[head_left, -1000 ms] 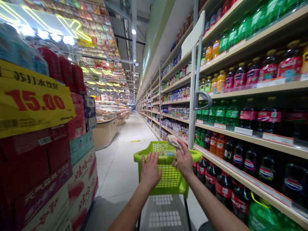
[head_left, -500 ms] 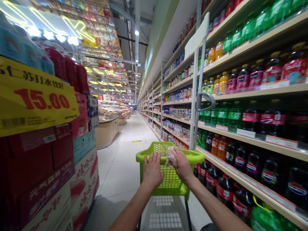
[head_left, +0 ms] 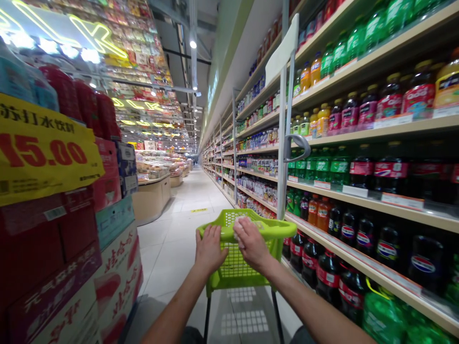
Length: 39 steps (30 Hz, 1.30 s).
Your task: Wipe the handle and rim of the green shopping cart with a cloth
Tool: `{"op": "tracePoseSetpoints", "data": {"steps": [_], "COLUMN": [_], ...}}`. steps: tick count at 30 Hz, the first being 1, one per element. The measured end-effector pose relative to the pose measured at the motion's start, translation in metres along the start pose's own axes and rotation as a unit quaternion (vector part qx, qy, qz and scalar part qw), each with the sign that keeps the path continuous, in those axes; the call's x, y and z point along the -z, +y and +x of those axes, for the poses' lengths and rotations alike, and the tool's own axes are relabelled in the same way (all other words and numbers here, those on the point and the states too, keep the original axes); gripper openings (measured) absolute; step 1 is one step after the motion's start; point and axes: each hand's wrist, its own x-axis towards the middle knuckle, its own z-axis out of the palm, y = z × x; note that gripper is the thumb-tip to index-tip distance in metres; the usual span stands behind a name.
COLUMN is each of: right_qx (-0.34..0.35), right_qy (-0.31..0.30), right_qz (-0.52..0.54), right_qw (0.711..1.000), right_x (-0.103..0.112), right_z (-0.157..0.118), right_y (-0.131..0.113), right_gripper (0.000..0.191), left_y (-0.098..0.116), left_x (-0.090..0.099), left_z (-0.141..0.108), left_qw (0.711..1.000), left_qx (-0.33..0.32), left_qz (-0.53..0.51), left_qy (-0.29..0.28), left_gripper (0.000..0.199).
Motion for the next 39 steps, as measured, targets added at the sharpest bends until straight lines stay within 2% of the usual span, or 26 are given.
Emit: {"op": "tracePoseSetpoints", "data": {"steps": [3,5,9,11,12,14,16,18,20,23,25,27,31,33,35,39], "right_qx": [0.048,0.046,-0.066,-0.115,-0.12,-0.085,-0.018,0.032,0.028,-0.061,-0.113,-0.11,0.016,0.054,0.025,-0.095], "right_qy": [0.002,0.006,0.063,0.094,0.099,0.09,0.069,0.053,0.052,0.085,0.109,0.109,0.064,0.045,0.049,0.113], "right_qz": [-0.006,-0.003,-0.018,-0.036,-0.04,-0.032,-0.013,0.003,0.005,-0.016,-0.035,-0.037,0.0,0.009,-0.002,-0.043], "right_qw": [0.999,0.999,0.996,0.988,0.987,0.992,0.997,0.998,0.998,0.994,0.987,0.987,0.998,0.997,0.998,0.988], "right_x": [-0.008,-0.003,0.02,0.023,0.021,0.011,0.0,-0.004,0.003,0.025,0.034,0.033,0.01,0.005,0.009,0.024], "right_z": [0.006,0.002,-0.019,-0.025,-0.025,-0.02,-0.011,-0.007,-0.011,-0.03,-0.04,-0.039,-0.017,-0.01,-0.013,-0.031], "right_y": [-0.018,-0.006,0.044,0.053,0.051,0.034,0.015,0.007,0.02,0.059,0.075,0.069,0.021,0.011,0.023,0.066], "right_gripper": [0.032,0.031,0.034,0.031,0.031,0.033,0.037,0.039,0.039,0.037,0.037,0.037,0.041,0.044,0.043,0.04], "left_y": [-0.001,-0.003,-0.002,0.002,0.005,0.01,0.013,0.014,0.012,0.012,0.014,0.016,0.019,0.017,0.015,0.017], "left_x": [0.001,0.0,-0.003,-0.004,-0.004,-0.004,-0.003,-0.002,-0.001,-0.002,-0.004,-0.005,-0.005,-0.005,-0.004,-0.001], "left_z": [0.0,0.0,-0.001,-0.001,-0.001,-0.002,-0.004,-0.005,-0.006,-0.006,-0.005,-0.005,-0.004,-0.004,-0.005,-0.005], "left_qw": [1.0,1.0,1.0,1.0,1.0,1.0,1.0,1.0,1.0,1.0,1.0,1.0,1.0,1.0,1.0,0.999], "left_qx": [-0.008,-0.009,-0.009,-0.007,-0.006,-0.009,-0.015,-0.02,-0.022,-0.023,-0.017,-0.01,-0.019,-0.025,-0.029,-0.012], "left_qz": [0.007,0.008,-0.007,-0.013,-0.013,-0.01,-0.003,0.002,0.002,-0.004,-0.006,-0.005,-0.001,-0.003,-0.011,-0.049], "left_qy": [-0.009,-0.009,0.003,0.007,0.006,0.0,-0.005,-0.004,-0.003,-0.002,-0.001,-0.001,0.0,0.0,-0.001,0.002], "left_gripper": [0.058,0.057,0.058,0.06,0.06,0.061,0.06,0.059,0.058,0.059,0.06,0.06,0.06,0.06,0.061,0.062]}}
